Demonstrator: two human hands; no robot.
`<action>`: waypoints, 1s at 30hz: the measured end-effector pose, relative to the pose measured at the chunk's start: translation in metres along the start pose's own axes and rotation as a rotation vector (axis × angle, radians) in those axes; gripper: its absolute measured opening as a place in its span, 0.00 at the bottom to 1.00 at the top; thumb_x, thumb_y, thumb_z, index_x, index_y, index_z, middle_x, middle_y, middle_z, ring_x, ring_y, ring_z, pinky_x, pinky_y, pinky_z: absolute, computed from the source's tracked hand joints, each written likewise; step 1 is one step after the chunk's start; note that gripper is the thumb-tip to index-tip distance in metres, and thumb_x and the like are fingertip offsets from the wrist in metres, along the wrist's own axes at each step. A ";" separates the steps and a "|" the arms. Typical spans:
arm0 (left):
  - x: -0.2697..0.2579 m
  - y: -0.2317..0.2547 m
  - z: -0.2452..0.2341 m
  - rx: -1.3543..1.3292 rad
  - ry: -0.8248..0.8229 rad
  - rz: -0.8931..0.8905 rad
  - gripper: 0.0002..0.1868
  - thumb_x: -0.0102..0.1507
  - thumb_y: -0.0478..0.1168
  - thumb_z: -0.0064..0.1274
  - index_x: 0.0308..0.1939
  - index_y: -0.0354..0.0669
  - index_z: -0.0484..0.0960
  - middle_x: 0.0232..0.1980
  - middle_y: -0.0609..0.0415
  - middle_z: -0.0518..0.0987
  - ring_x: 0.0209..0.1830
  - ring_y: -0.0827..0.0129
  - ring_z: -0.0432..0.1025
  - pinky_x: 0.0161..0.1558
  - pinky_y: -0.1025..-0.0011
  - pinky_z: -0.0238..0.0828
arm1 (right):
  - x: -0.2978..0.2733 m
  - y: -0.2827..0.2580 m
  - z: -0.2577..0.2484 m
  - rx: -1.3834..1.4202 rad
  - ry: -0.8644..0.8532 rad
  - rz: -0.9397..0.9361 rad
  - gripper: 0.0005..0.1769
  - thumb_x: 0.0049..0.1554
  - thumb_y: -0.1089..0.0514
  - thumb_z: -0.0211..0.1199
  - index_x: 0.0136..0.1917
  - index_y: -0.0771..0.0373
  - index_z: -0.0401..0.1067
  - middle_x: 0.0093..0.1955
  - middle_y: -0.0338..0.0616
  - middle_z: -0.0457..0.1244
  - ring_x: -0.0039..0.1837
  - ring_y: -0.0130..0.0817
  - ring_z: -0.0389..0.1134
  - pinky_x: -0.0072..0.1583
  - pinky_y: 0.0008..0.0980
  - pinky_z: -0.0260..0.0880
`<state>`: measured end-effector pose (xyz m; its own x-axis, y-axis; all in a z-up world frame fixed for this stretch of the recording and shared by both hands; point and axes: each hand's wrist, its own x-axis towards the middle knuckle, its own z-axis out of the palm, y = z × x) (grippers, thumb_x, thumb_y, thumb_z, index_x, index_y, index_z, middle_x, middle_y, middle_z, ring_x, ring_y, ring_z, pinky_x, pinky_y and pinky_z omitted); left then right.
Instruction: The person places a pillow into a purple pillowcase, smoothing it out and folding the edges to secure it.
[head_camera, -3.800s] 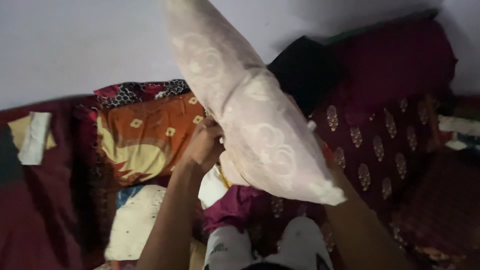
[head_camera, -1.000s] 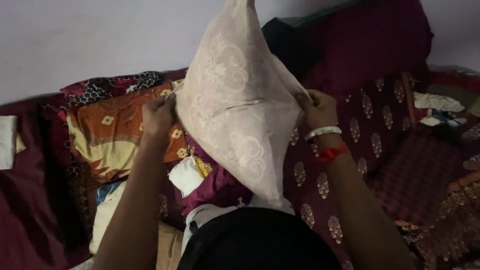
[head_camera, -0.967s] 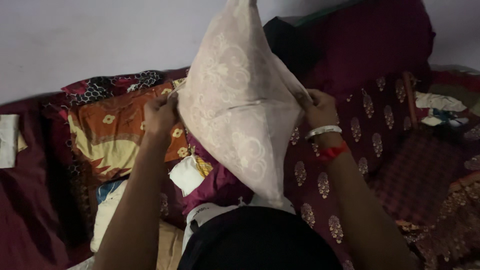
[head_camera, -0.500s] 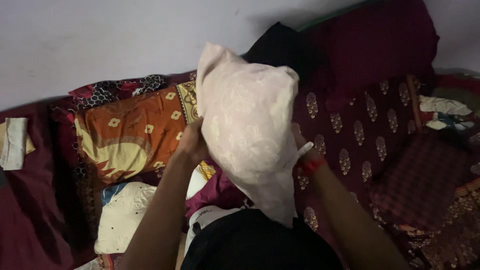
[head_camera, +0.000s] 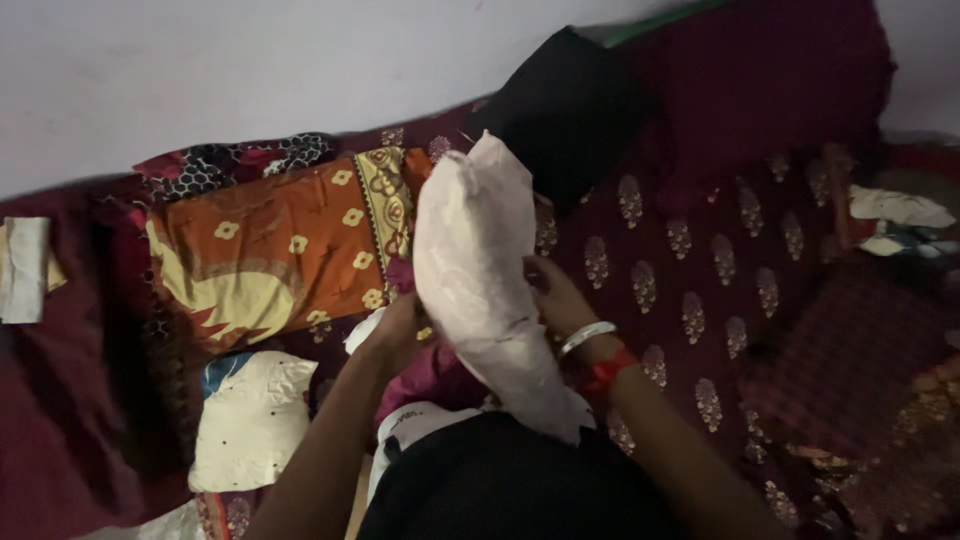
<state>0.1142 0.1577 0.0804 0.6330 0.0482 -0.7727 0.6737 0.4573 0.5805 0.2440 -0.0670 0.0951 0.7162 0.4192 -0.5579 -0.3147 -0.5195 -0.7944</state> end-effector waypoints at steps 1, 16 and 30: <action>-0.008 0.004 0.001 0.071 -0.064 0.018 0.22 0.67 0.42 0.40 0.62 0.39 0.75 0.62 0.45 0.77 0.60 0.56 0.70 0.67 0.52 0.66 | -0.003 -0.007 -0.002 0.068 -0.077 -0.016 0.31 0.59 0.59 0.56 0.75 0.62 0.58 0.69 0.50 0.63 0.61 0.38 0.70 0.56 0.37 0.75; -0.013 0.022 0.038 0.186 0.089 0.247 0.29 0.61 0.39 0.54 0.66 0.33 0.71 0.59 0.41 0.78 0.55 0.57 0.74 0.56 0.58 0.70 | -0.018 -0.070 -0.006 -0.116 -0.135 -0.187 0.32 0.52 0.62 0.63 0.69 0.72 0.65 0.67 0.58 0.64 0.66 0.44 0.68 0.64 0.39 0.71; -0.011 0.067 0.023 -0.017 0.155 0.540 0.09 0.67 0.37 0.49 0.48 0.34 0.78 0.33 0.54 0.74 0.26 0.70 0.65 0.26 0.70 0.60 | 0.021 -0.066 -0.026 0.239 0.155 -0.328 0.18 0.60 0.61 0.58 0.62 0.71 0.74 0.52 0.50 0.73 0.48 0.36 0.75 0.51 0.34 0.77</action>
<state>0.1610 0.1673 0.1341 0.8219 0.4089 -0.3967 0.2625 0.3462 0.9007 0.2960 -0.0433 0.1426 0.8816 0.4071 -0.2387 -0.1775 -0.1825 -0.9670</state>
